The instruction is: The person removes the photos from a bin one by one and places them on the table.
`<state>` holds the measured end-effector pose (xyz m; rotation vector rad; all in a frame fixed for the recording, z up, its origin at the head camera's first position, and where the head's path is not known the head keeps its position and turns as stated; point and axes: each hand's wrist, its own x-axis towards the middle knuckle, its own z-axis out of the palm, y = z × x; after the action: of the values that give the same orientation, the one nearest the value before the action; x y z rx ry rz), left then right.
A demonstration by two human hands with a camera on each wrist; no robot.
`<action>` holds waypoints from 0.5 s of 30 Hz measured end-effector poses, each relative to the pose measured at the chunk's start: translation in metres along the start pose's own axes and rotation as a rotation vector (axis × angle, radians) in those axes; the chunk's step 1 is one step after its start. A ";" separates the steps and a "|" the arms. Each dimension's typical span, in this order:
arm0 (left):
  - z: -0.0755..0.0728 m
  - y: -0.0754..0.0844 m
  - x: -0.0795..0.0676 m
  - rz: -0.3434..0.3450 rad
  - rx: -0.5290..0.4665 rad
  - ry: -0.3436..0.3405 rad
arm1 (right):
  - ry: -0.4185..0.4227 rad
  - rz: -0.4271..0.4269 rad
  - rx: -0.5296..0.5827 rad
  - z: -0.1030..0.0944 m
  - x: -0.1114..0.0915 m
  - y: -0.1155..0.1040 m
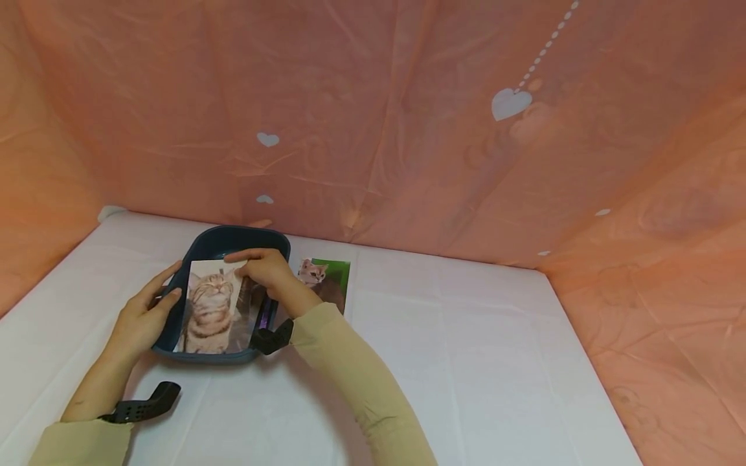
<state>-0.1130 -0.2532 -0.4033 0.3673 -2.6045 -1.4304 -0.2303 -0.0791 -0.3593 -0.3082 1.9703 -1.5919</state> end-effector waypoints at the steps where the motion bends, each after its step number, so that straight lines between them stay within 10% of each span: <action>1: 0.000 0.000 0.000 -0.003 -0.001 -0.003 | 0.002 -0.002 0.007 0.000 -0.001 0.000; 15: 0.000 -0.001 0.000 0.018 0.005 0.012 | 0.030 -0.039 0.128 -0.020 -0.009 -0.011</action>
<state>-0.1130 -0.2538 -0.4037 0.3503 -2.5957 -1.4119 -0.2365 -0.0615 -0.3440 -0.2745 1.8846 -1.7487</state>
